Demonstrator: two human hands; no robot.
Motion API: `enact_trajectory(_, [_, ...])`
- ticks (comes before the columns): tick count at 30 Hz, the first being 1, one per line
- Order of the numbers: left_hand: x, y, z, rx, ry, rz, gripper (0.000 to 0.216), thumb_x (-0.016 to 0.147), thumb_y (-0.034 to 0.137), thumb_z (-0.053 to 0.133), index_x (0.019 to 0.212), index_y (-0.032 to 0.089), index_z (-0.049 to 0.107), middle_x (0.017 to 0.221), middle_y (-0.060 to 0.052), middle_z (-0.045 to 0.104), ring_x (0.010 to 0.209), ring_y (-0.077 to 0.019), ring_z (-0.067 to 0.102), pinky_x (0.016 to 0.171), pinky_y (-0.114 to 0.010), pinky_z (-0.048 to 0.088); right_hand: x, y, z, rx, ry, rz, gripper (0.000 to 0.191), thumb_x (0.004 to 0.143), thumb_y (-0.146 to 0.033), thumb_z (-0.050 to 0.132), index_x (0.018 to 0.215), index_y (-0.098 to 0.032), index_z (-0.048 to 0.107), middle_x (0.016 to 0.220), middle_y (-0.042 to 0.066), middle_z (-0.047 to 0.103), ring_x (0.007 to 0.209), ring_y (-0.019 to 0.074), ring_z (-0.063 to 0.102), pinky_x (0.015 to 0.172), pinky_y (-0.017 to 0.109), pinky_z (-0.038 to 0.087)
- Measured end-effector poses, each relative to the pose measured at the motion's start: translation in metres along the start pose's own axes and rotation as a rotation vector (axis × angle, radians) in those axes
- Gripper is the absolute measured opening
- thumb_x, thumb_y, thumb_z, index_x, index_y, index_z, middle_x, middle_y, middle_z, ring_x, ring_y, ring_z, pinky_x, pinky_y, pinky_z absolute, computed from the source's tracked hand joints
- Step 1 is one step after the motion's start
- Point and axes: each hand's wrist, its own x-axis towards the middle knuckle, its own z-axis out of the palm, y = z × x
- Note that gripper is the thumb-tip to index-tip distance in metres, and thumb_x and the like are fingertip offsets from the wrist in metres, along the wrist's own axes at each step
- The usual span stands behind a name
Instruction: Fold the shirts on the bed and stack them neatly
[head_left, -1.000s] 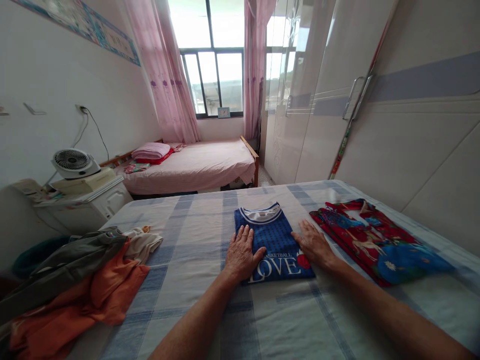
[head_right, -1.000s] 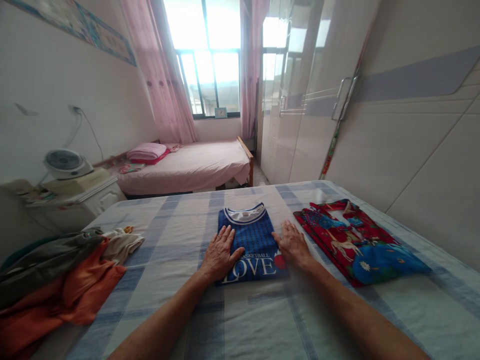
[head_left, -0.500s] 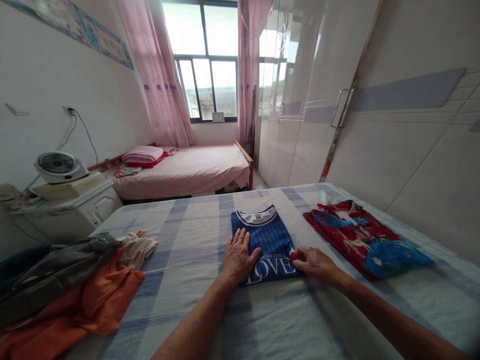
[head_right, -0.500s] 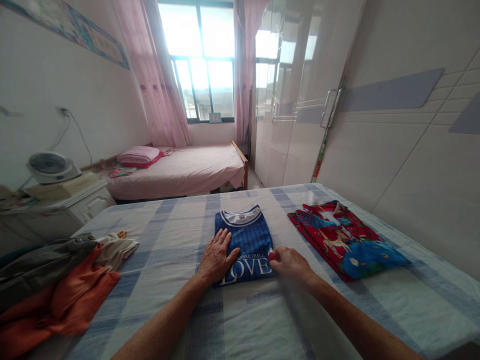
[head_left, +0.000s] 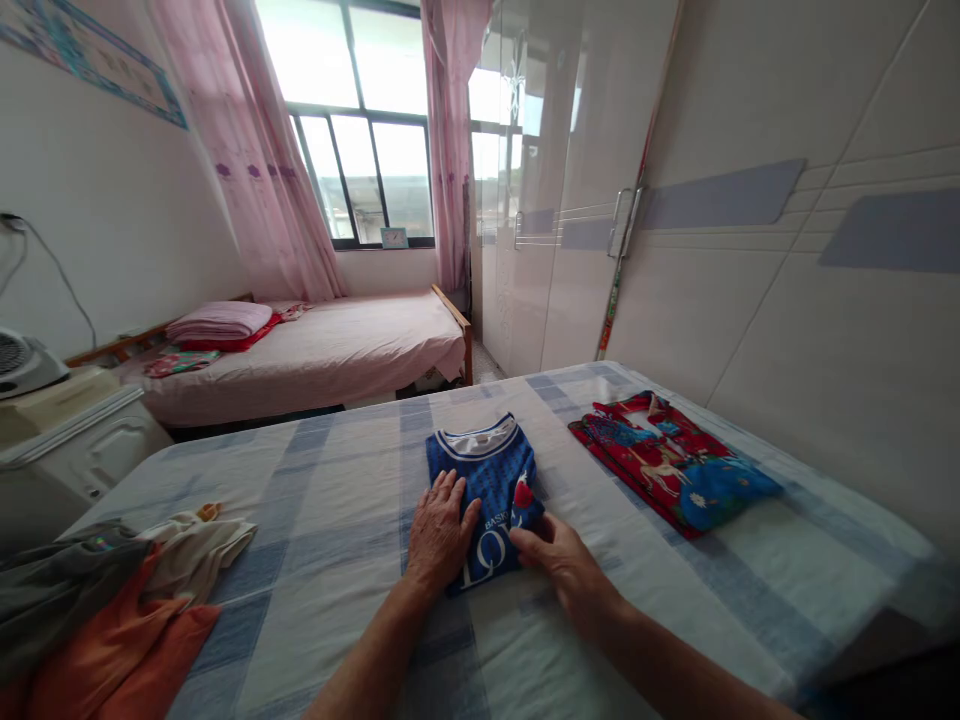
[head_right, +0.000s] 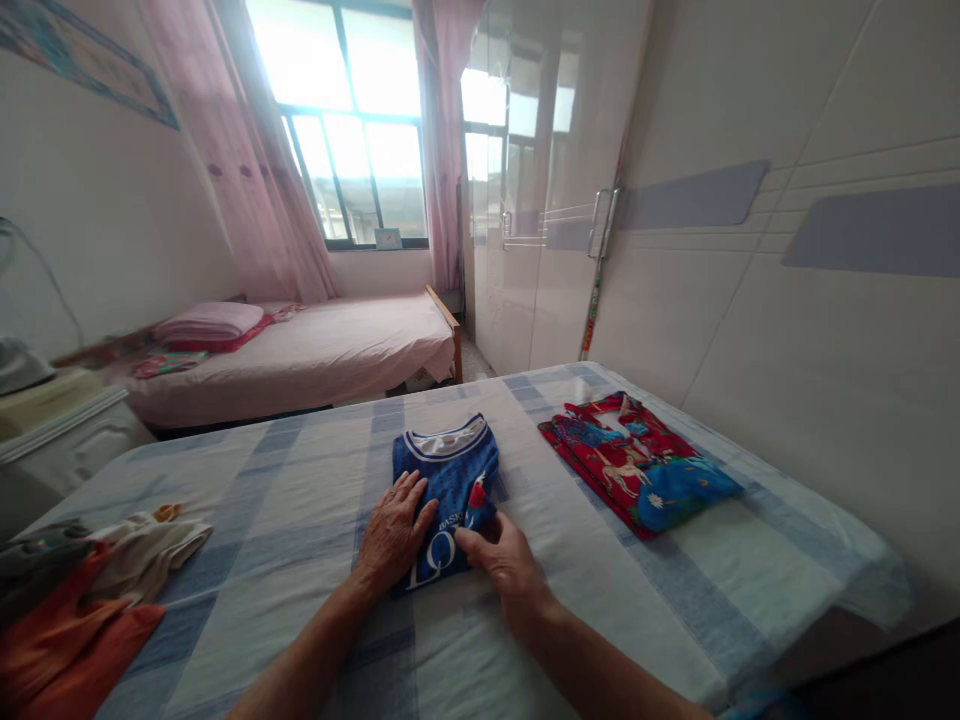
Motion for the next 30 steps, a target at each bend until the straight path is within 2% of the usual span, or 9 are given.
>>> enact_trajectory(2, [0.001,-0.002,0.001,-0.003,0.013,0.010,0.046,0.091,0.040,0.038,0.125,0.013,0.053,0.139,-0.012,0.045,0.133,-0.0249,0.033,0.109,-0.043,0.028,0.003,0.001,-0.003,-0.203,-0.012,-0.011,0.041,0.062,-0.037,0.070,0.096,-0.015,0.064,0.083,0.004,0.068,0.077,0.0196,0.062,0.067,0.029,0.049])
enact_trajectory(4, [0.002,-0.004,0.002,-0.020,0.031,0.020,0.045,0.091,0.040,0.039,0.124,0.013,0.054,0.138,-0.012,0.046,0.133,-0.0250,0.034,0.108,-0.044,0.029,0.009,0.003,-0.007,-0.264,0.020,-0.047,0.031,0.064,-0.035,0.068,0.087,-0.015,0.067,0.074,0.002,0.067,0.072,0.0186,0.060,0.064,0.027,0.048])
enact_trajectory(6, [0.003,-0.005,0.003,-0.047,0.052,0.006,0.045,0.092,0.039,0.038,0.124,0.013,0.054,0.136,-0.012,0.048,0.131,-0.0246,0.037,0.108,-0.042,0.031,0.015,0.004,-0.009,-0.132,0.076,-0.082,0.027,0.068,-0.037,0.064,0.084,-0.016,0.068,0.074,0.002,0.068,0.074,0.0184,0.061,0.067,0.028,0.048])
enact_trajectory(10, [0.004,-0.007,0.003,-0.099,0.076,-0.033,0.044,0.093,0.037,0.034,0.122,0.013,0.056,0.133,-0.012,0.052,0.126,-0.0231,0.043,0.107,-0.039,0.033,0.019,0.000,-0.001,0.483,0.224,-0.098,0.031,0.067,-0.042,0.067,0.091,-0.022,0.066,0.093,0.001,0.069,0.092,0.0191,0.061,0.079,0.031,0.049])
enact_trajectory(12, [0.004,-0.007,0.002,-0.124,0.077,-0.019,0.043,0.094,0.037,0.032,0.121,0.013,0.056,0.132,-0.011,0.053,0.126,-0.0226,0.044,0.107,-0.039,0.033,0.017,-0.001,0.009,0.659,0.242,-0.049,0.033,0.064,-0.042,0.070,0.091,-0.024,0.065,0.096,0.001,0.069,0.095,0.0202,0.061,0.079,0.033,0.050])
enact_trajectory(17, [0.004,-0.007,-0.002,-0.223,0.097,-0.020,0.046,0.094,0.039,0.028,0.120,0.014,0.056,0.133,-0.012,0.051,0.124,-0.0229,0.046,0.106,-0.040,0.033,0.022,0.007,0.029,0.624,0.299,0.199,0.027,0.056,-0.028,0.077,0.078,-0.022,0.062,0.079,0.000,0.070,0.078,0.0207,0.065,0.065,0.032,0.053])
enact_trajectory(19, [0.004,-0.007,-0.003,-0.291,0.113,-0.049,0.048,0.094,0.040,0.025,0.119,0.014,0.057,0.133,-0.011,0.050,0.123,-0.0224,0.046,0.105,-0.039,0.035,0.027,0.005,0.031,0.596,0.346,0.243,0.028,0.056,-0.024,0.076,0.079,-0.021,0.061,0.073,-0.001,0.069,0.073,0.0199,0.065,0.061,0.031,0.053])
enact_trajectory(24, [0.005,-0.010,-0.005,-0.407,0.173,-0.114,0.052,0.095,0.042,0.019,0.117,0.014,0.058,0.133,-0.010,0.049,0.123,-0.0211,0.046,0.106,-0.038,0.034,0.036,-0.035,0.019,0.596,0.386,-0.031,0.033,0.063,-0.023,0.070,0.093,-0.022,0.058,0.079,-0.003,0.070,0.077,0.0165,0.065,0.068,0.028,0.054])
enact_trajectory(30, [0.006,-0.012,-0.001,-0.370,0.134,-0.150,0.054,0.093,0.045,0.021,0.113,0.015,0.061,0.134,-0.012,0.048,0.125,-0.0222,0.043,0.106,-0.039,0.033,0.065,-0.113,-0.032,0.539,0.308,-0.108,0.006,0.072,-0.014,0.060,0.070,-0.016,0.056,0.057,-0.001,0.062,0.058,0.0139,0.062,0.058,0.027,0.055])
